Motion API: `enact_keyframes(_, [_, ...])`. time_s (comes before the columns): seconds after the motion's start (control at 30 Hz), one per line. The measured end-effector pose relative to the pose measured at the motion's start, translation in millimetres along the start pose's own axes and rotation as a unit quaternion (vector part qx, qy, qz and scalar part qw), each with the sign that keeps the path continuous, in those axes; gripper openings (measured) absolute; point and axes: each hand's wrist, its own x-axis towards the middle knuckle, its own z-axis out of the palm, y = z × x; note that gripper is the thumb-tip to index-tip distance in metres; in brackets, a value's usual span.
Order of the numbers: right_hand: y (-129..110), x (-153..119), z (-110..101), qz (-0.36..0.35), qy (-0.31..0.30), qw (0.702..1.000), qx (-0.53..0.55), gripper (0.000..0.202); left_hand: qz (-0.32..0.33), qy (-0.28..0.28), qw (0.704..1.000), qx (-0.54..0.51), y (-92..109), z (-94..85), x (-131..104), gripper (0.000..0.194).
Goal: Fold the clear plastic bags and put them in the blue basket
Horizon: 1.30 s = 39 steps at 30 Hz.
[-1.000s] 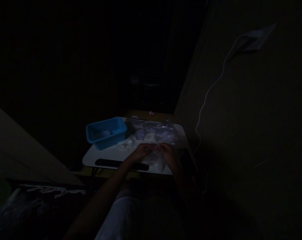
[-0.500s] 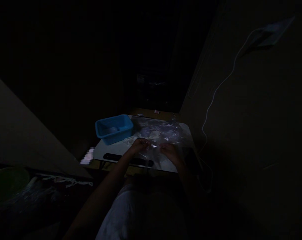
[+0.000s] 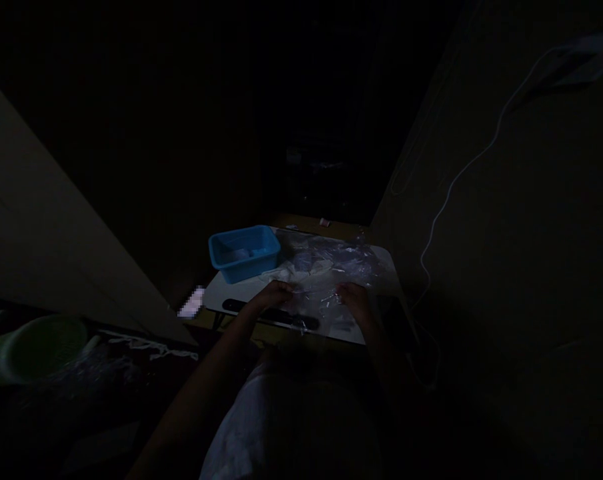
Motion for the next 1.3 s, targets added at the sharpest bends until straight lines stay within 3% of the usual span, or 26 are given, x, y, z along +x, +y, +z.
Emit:
enact_keyframes(0.3, [-3.9, -0.7, 8.6, 0.002, 0.015, 0.999, 0.029, 0.028, 0.023, 0.061, 0.998, -0.014, 1.0, -8.0, -10.0, 0.02])
enact_keyframes(0.5, [0.4, 3.7, 8.7, 0.005, 0.006, 1.0, 0.011, 0.026, 0.04, 0.057, 0.998, -0.007, 5.0, -15.0, -15.3, 0.027])
enact_keyframes(0.73, [-1.5, 2.1, 7.1, 0.028, 0.005, 1.0, -0.01, 0.02, 0.057, 0.061, 0.996, 0.021, -4.8, -17.4, -9.8, 0.035])
enact_keyframes(1.07, [17.9, 0.2, 1.9, 0.049, -0.012, 0.999, -0.007, 0.023, 0.122, 0.097, 0.962, 0.225, -3.6, -27.7, 16.7, 0.016])
enact_keyframes(1.3, [33.1, 9.0, -0.3, 0.044, -0.004, 0.999, -0.017, 0.022, 0.147, 0.157, 0.915, 0.341, 1.5, -34.0, 29.6, 0.017])
